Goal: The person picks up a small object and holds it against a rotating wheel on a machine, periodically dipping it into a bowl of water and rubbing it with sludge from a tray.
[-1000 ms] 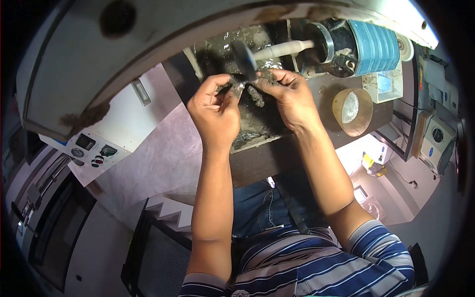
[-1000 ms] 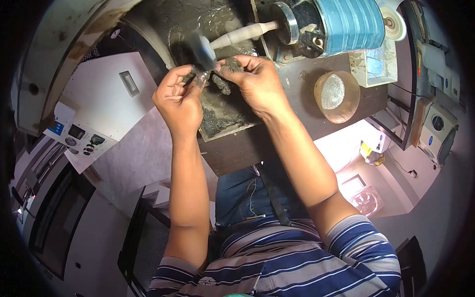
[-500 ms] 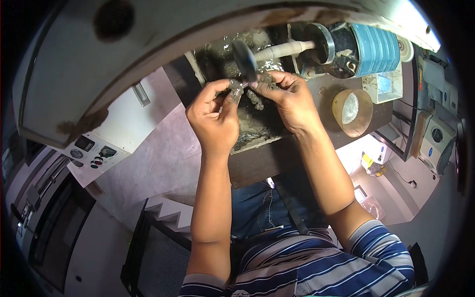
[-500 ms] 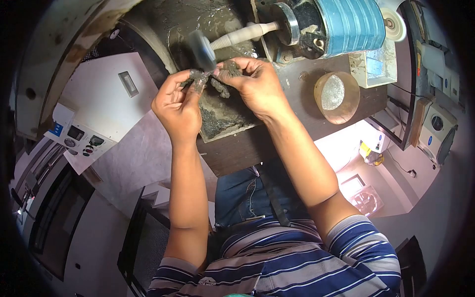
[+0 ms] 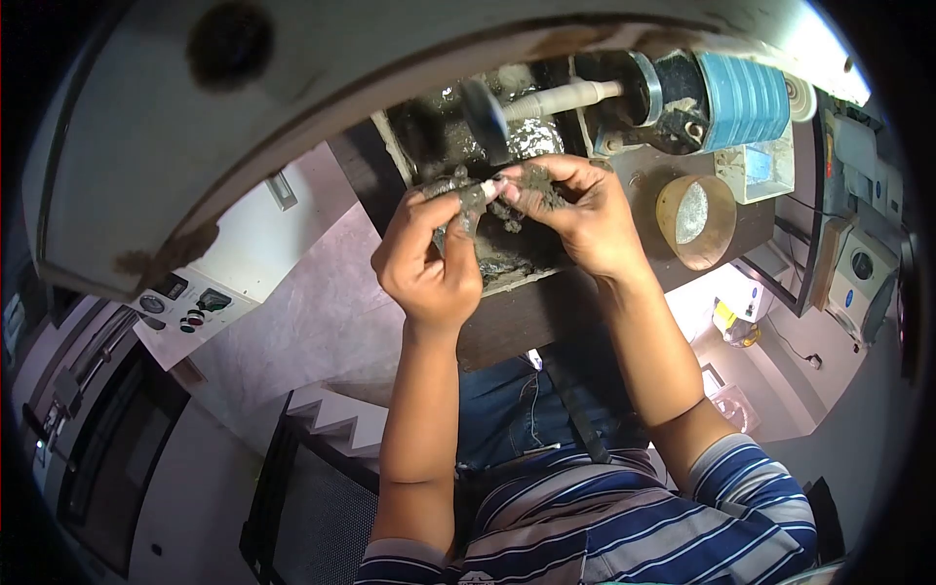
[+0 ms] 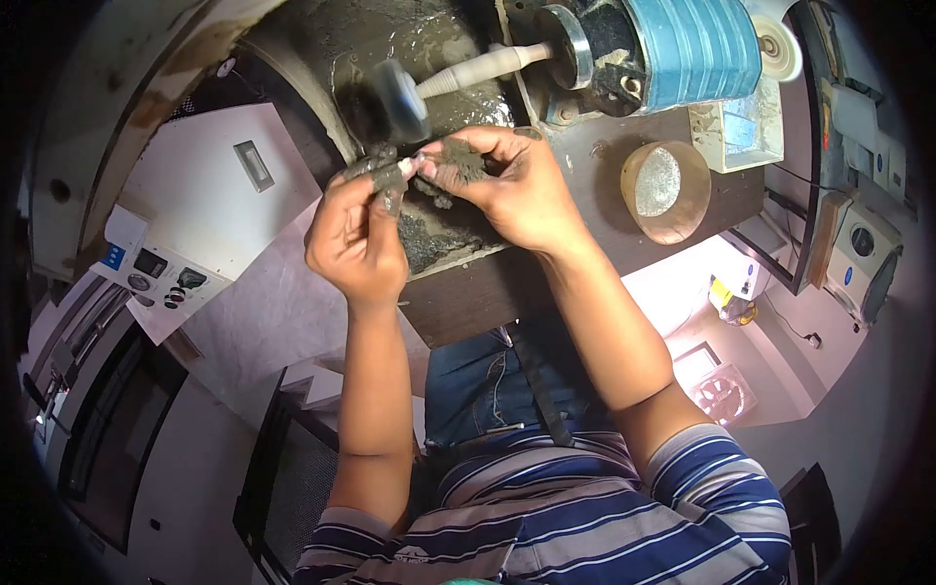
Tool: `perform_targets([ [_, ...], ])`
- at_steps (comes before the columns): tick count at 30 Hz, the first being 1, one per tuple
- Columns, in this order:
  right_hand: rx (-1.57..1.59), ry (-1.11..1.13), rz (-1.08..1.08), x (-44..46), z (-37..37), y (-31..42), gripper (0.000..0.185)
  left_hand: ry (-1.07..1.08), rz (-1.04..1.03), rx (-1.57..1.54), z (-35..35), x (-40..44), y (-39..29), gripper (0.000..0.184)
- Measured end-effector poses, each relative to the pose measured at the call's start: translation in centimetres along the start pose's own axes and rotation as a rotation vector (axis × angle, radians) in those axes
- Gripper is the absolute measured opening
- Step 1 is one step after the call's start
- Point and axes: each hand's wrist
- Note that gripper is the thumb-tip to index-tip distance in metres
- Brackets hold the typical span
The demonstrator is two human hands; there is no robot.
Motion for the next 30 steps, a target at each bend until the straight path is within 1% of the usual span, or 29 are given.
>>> perform_targets([
  [1, 0.046, 0.044, -0.05, -0.1, 0.3, 0.4, 0.02, 0.0, -0.031, 0.055, 0.1, 0.1, -0.6, 0.019],
  [2, 0.047, 0.046, -0.049, 0.0, 0.6, 0.0, 0.02, -0.001, -0.032, 0.057, 0.3, 0.4, -1.0, 0.019],
  [4, -0.46, -0.088, 0.167, 0.6, 1.4, -1.0, 0.034, 0.058, -0.209, 0.295, 0.6, 0.8, -1.5, 0.019],
  [5, -0.792, -0.093, 0.152, 0.9, 2.0, -1.0, 0.063, 0.063, -0.204, 0.337, 0.7, 0.8, -2.2, 0.02],
  [6, -0.794, -0.095, 0.153, 0.8, 1.9, -1.2, 0.063, 0.063, -0.206, 0.335, 0.7, 0.9, -2.4, 0.02],
  [8, -1.079, -0.061, 0.148, 1.0, 1.0, -1.0, 0.085, 0.057, -0.277, 0.435, 0.5, 1.0, -2.8, 0.02],
  [9, -1.126, 0.068, 0.118, 1.2, 1.2, -1.4, 0.098, 0.084, -0.276, 0.47, 0.6, 1.1, -3.2, 0.02],
  [10, -1.126, 0.067, 0.118, 1.1, 1.0, -1.6, 0.098, 0.085, -0.276, 0.47, 0.6, 1.0, -3.3, 0.02],
  [12, -1.487, 0.167, 0.125, 0.7, 0.3, -2.0, 0.096, 0.092, -0.318, 0.498, 0.6, 1.0, -3.4, 0.019],
  [13, -1.477, 0.13, 0.184, 0.5, 0.1, -2.3, 0.076, 0.099, -0.332, 0.509, 0.6, 1.2, -3.7, 0.019],
  [14, -1.478, 0.13, 0.184, 0.3, 0.0, -2.3, 0.076, 0.099, -0.333, 0.509, 0.7, 1.1, -3.6, 0.019],
  [16, -1.416, 0.113, 0.226, -0.4, -0.2, -2.2, 0.054, 0.066, -0.365, 0.511, 0.8, 0.7, -3.3, 0.018],
  [17, -1.379, 0.069, 0.241, -0.8, -0.4, -2.2, 0.038, 0.066, -0.365, 0.509, 0.7, 0.6, -3.2, 0.018],
  [18, -1.38, 0.069, 0.241, -1.1, -0.4, -2.0, 0.038, 0.047, -0.374, 0.502, 0.7, 0.5, -3.1, 0.018],
  [20, -1.229, 0.322, 0.122, -1.7, 0.2, -1.4, 0.033, 0.027, -0.383, 0.496, 0.6, 0.4, -3.0, 0.018],
  [21, -1.23, 0.322, 0.121, -2.0, 0.4, -1.3, 0.033, 0.021, -0.387, 0.504, 0.7, 0.3, -2.9, 0.018],
  [23, -1.054, 0.303, 0.112, -2.4, 0.8, -1.2, 0.033, 0.015, -0.39, 0.511, 0.8, 0.2, -2.9, 0.018],
  [24, -1.054, 0.304, 0.111, -2.4, 1.1, -0.7, 0.033, 0.03, -0.391, 0.533, 0.9, 0.1, -2.8, 0.017],
  [26, -0.816, 0.299, 0.072, -2.4, 1.7, 0.4, 0.04, 0.046, -0.391, 0.556, 1.0, 0.0, -2.8, 0.016],
  [27, -0.791, 0.243, 0.115, -2.4, 2.0, -0.4, 0.047, 0.045, -0.397, 0.559, 1.0, 0.0, -2.7, 0.016],
  [28, -0.791, 0.243, 0.114, -2.5, 2.2, -0.2, 0.047, 0.044, -0.403, 0.562, 0.9, 0.0, -2.8, 0.016],
  [30, -0.703, 0.174, 0.124, -2.5, 2.4, 0.8, 0.048, 0.05, -0.402, 0.558, 0.8, 0.2, -2.9, 0.016],
])
Point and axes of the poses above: each hand's wrist, its own x-axis towards the middle knuckle, its own z-axis out of the back of the hand, y = z × x, and after that the axes turned 10 degrees about y, right-handed
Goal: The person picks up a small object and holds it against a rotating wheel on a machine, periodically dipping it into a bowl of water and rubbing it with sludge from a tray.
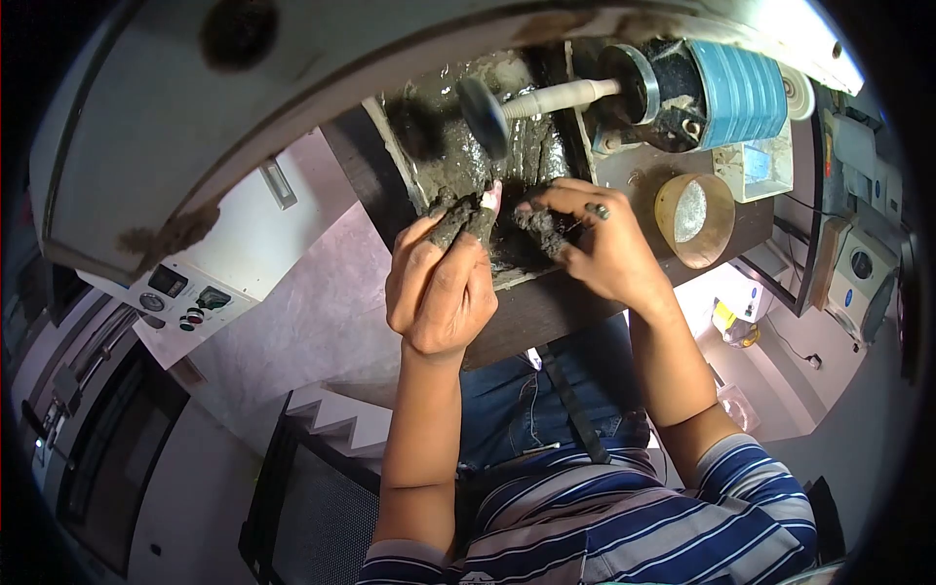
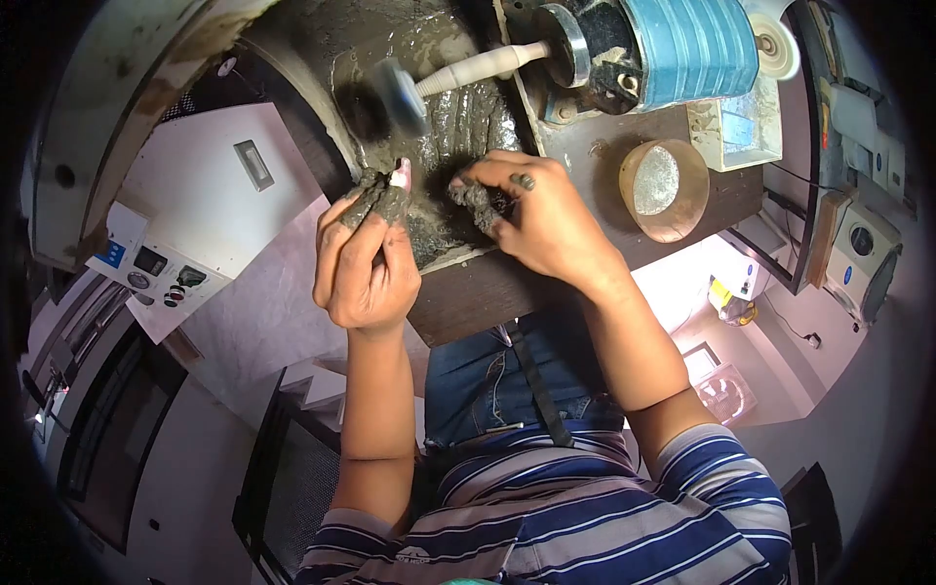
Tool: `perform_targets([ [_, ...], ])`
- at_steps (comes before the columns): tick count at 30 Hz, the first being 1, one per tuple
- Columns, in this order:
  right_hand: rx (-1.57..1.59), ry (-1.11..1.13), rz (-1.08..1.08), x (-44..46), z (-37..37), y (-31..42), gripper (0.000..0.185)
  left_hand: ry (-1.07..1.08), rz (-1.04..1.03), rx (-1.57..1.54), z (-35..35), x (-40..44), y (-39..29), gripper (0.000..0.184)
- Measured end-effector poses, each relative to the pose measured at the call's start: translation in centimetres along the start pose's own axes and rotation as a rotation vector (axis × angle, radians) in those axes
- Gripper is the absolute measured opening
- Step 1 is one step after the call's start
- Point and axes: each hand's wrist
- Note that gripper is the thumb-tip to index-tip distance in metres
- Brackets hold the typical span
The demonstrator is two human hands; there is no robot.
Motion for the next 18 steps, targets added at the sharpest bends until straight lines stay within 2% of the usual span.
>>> perform_targets([
  [1, 0.018, -0.005, -0.006, 0.1, 0.2, 0.2, 0.04, 0.005, -0.001, -0.005, 0.0, 0.1, -0.1, 0.016],
  [2, 0.018, -0.005, -0.005, 0.1, 0.2, 0.5, 0.04, 0.004, -0.001, -0.004, -0.2, 0.0, 0.0, 0.016],
  [4, 0.52, -0.1, -0.036, 0.0, -0.2, 1.5, 0.029, -0.008, 0.012, -0.025, -0.5, -0.2, 0.1, 0.017],
  [5, 0.428, -0.077, -0.077, 0.2, 0.0, 2.0, 0.023, -0.008, 0.011, -0.026, -0.5, -0.2, 0.0, 0.017],
  [12, 0.352, -0.17, 0.007, 1.1, -1.2, 1.6, 0.026, 0.082, 0.057, -0.034, -0.6, -0.5, -0.5, 0.025],
  [16, 0.241, -0.172, 0.12, 1.2, -0.6, 1.1, 0.028, 0.103, 0.093, -0.262, -0.5, -0.9, -0.6, 0.034],
  [18, 0.194, -0.16, 0.133, 1.2, -0.3, 1.1, 0.029, -0.006, 0.471, -0.567, -0.8, -1.3, -1.5, 0.035],
])
Point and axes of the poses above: each hand's wrist, its own x-axis towards the middle knuckle, its own z-axis out of the back of the hand, y = z × x, and after that the axes turned 10 degrees about y, right-handed
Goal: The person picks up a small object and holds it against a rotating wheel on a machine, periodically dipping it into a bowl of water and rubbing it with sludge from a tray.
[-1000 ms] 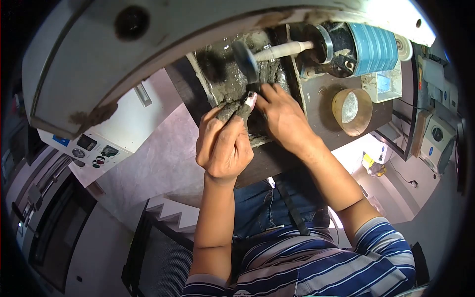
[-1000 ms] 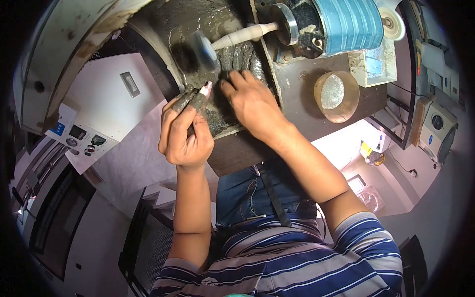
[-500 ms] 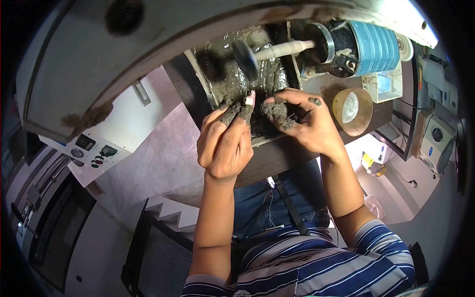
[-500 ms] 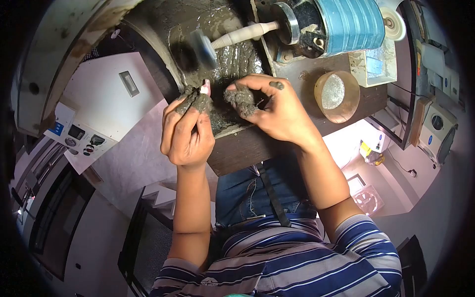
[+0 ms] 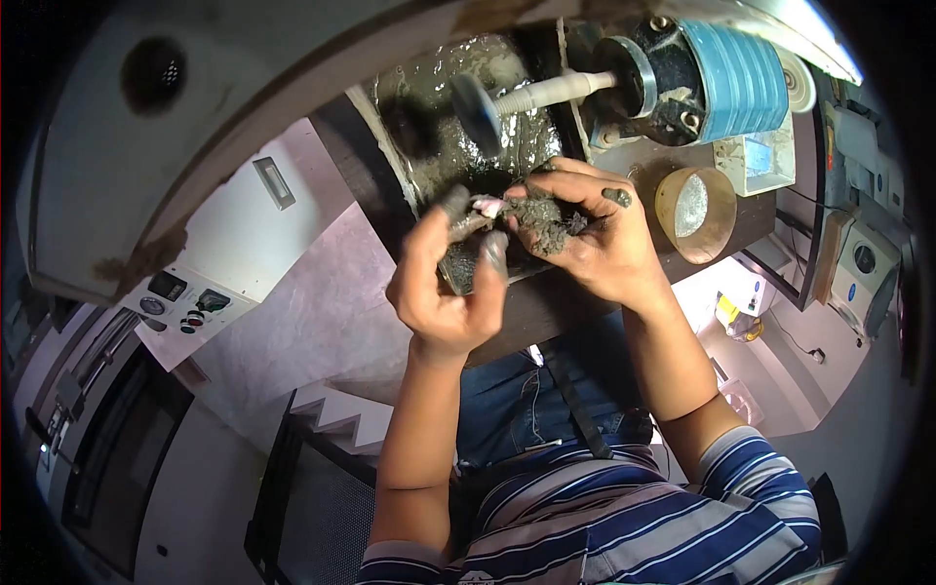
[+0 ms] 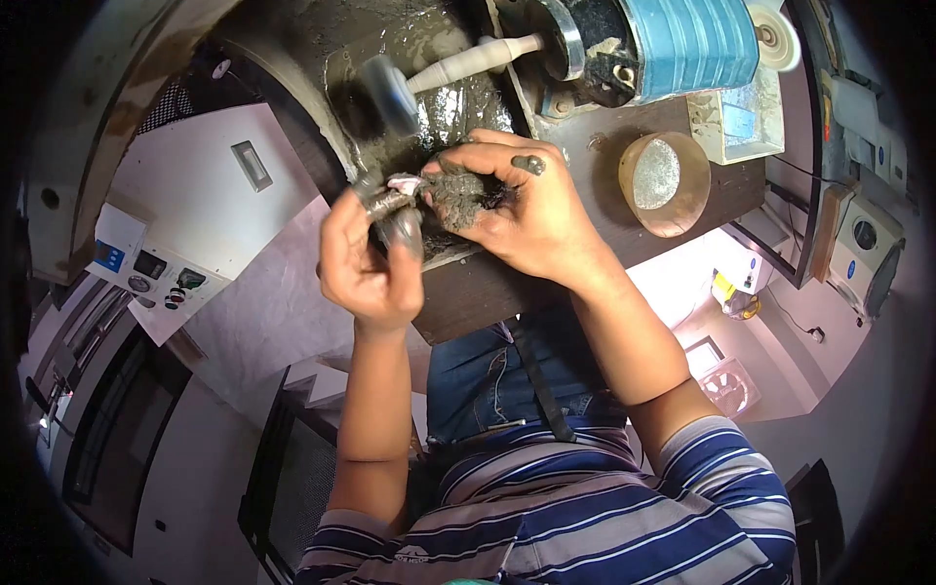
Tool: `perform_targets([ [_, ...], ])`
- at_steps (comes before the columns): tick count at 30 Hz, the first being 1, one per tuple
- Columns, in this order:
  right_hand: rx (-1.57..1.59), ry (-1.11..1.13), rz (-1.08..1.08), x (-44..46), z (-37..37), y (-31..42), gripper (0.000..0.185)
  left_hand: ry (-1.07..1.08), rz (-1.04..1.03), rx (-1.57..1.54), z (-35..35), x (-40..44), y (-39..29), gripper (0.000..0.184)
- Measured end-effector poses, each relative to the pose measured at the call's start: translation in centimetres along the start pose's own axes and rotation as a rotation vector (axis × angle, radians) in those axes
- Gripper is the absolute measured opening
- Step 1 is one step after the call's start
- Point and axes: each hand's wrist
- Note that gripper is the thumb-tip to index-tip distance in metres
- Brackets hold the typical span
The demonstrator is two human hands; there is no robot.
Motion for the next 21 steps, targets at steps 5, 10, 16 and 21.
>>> perform_targets([
  [5, -0.077, 0.093, 0.01, 0.2, 1.0, 0.4, 0.031, 0.048, 0.228, -0.189, 0.7, 0.6, 0.2, 0.027],
  [10, -0.092, 0.055, 0.052, 0.4, 1.4, 0.7, 0.03, 0.143, 0.287, -0.302, 1.0, 0.8, -0.1, 0.026],
  [16, -0.073, 0.075, 0.036, 0.5, 1.8, 0.6, 0.03, 0.196, 0.254, -0.279, 1.0, 1.0, 0.2, 0.024],
  [21, -0.103, 0.019, 0.074, 0.6, 1.8, 0.9, 0.033, 0.156, 0.276, -0.26, 0.9, 1.1, 0.2, 0.017],
])
Point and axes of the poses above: each hand's wrist, its own x-axis towards the middle knuckle, its own z-axis out of the back of the hand, y = z × x, and after that the axes turned 10 degrees about y, right-handed
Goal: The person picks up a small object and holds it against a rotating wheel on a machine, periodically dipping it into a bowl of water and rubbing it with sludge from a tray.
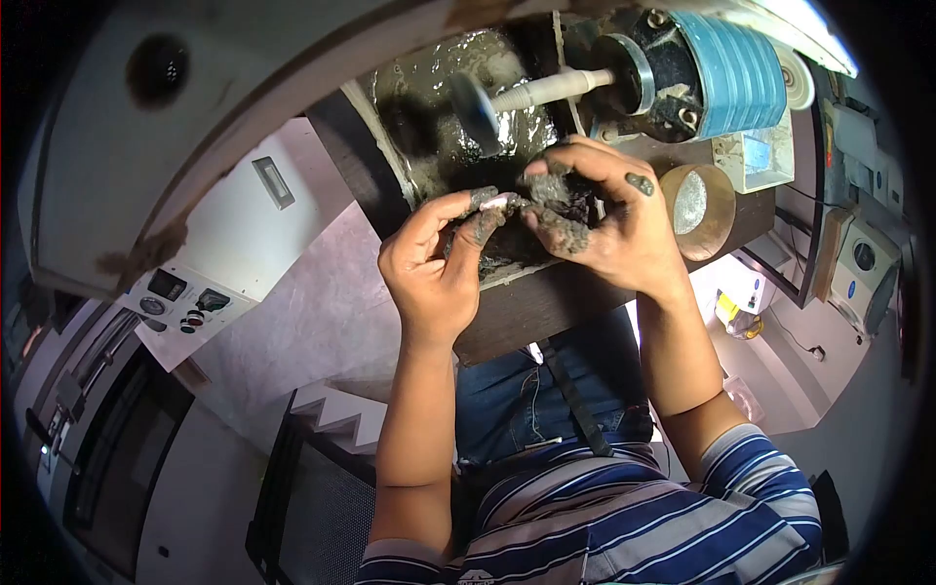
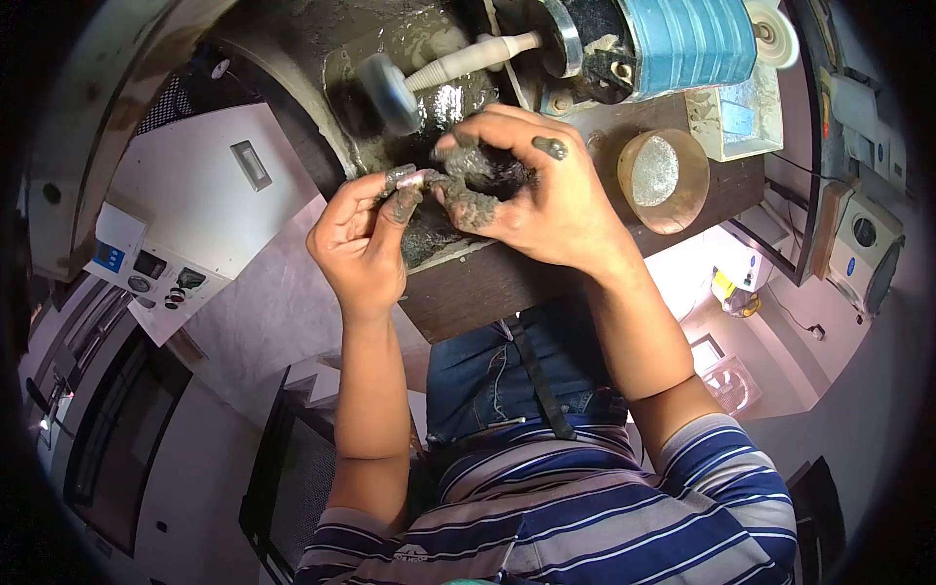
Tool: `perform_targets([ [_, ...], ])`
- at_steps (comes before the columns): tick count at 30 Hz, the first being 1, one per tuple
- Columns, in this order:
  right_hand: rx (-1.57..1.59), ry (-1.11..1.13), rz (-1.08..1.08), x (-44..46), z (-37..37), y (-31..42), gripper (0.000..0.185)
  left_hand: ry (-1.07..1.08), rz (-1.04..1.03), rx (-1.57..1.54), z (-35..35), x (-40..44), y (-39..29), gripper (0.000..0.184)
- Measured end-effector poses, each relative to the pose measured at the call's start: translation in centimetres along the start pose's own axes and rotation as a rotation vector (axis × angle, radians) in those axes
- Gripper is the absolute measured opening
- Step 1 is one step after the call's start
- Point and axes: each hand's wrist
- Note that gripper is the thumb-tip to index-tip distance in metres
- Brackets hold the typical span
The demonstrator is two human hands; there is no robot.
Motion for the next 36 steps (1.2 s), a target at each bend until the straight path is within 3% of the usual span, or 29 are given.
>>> perform_targets([
  [5, -0.046, -0.104, 0.244, -0.2, 0.7, 0.2, 0.034, -0.024, -0.01, 0.022, 0.2, 0.6, 0.6, 0.017],
  [9, -0.095, 0.026, 0.325, -0.4, -0.3, -1.4, 0.044, -0.037, -0.006, -0.105, -0.1, 1.3, 0.7, 0.008],
  [13, -0.152, 0.001, 0.093, 0.2, -1.8, -1.6, 0.044, -0.119, -0.017, -0.349, -0.5, 2.0, 1.7, 0.01],
  [16, -0.219, -0.001, 0.032, 0.4, -1.7, -2.1, 0.038, -0.136, 0.034, -0.354, -0.5, 2.8, 2.1, 0.013],
  [24, -0.241, -0.069, 0.008, 1.4, -2.4, -2.8, 0.032, -0.201, 0.183, -0.315, -0.8, 4.1, 2.7, 0.012],
  [36, -0.277, -0.045, 0.007, 1.6, -2.2, -1.5, 0.027, -0.223, 0.16, -0.377, -0.8, 3.7, 2.1, 0.014],
])
Point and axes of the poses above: each hand's wrist, its own x-axis towards the middle knuckle, its own z-axis out of the back of the hand, y = z × x, and after that the axes turned 10 degrees about y, right-handed
